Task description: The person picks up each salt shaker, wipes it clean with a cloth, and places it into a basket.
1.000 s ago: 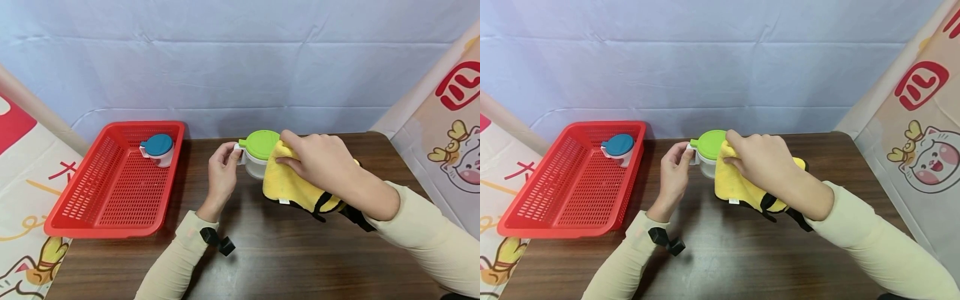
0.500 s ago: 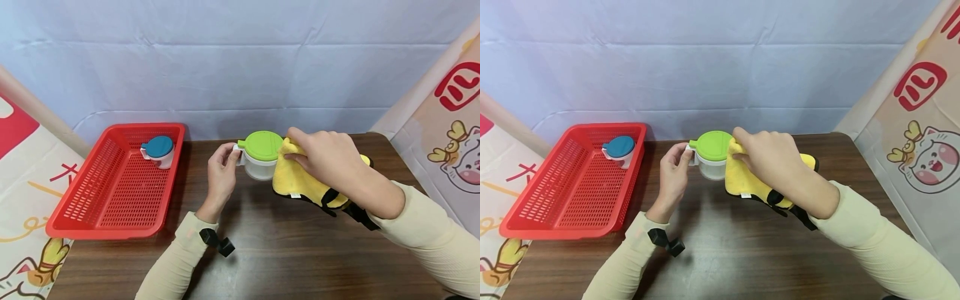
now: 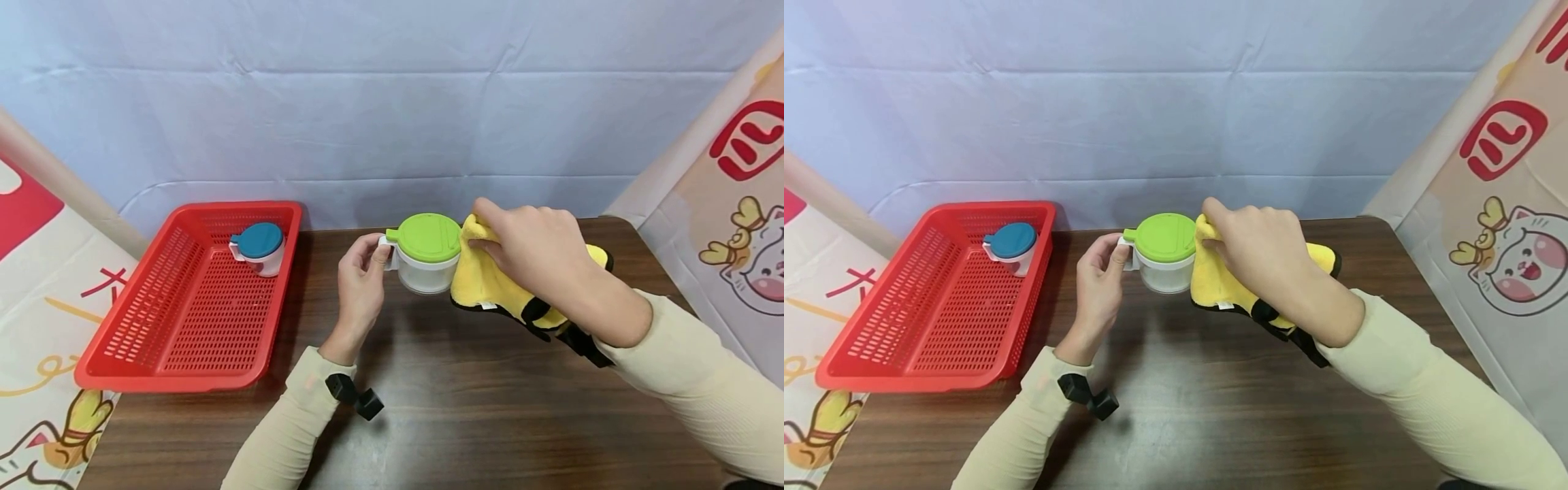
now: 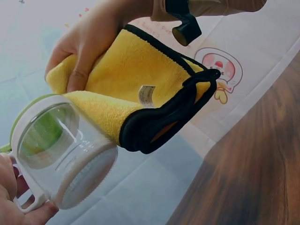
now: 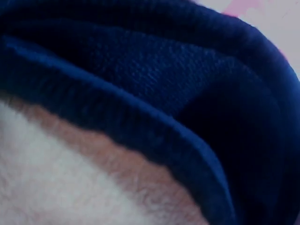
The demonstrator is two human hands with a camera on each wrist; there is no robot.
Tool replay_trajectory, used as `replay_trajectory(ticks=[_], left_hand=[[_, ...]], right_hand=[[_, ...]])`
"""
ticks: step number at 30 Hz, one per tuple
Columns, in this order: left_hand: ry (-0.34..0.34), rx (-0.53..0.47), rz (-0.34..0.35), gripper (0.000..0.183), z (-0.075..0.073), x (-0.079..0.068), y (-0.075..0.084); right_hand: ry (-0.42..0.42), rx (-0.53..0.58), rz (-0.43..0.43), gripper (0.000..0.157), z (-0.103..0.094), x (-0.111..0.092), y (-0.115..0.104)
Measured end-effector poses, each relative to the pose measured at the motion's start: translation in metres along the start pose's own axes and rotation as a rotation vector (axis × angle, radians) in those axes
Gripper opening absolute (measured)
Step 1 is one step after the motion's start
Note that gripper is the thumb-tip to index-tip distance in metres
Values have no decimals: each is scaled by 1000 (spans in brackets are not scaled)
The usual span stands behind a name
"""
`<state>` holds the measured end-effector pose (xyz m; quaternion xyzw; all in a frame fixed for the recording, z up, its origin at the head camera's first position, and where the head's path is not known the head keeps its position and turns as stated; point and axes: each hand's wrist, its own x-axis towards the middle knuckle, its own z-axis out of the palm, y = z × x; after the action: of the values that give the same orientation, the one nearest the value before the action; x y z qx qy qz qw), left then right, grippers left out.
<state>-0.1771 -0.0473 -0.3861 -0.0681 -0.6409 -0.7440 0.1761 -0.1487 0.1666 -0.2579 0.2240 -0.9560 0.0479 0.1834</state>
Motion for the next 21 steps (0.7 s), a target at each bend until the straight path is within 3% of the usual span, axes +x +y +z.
replay_trajectory(ticks=[21], left_hand=[[4,26,12,17,0,-1,2]], right_hand=[[62,-37,15,36,9,10,11]])
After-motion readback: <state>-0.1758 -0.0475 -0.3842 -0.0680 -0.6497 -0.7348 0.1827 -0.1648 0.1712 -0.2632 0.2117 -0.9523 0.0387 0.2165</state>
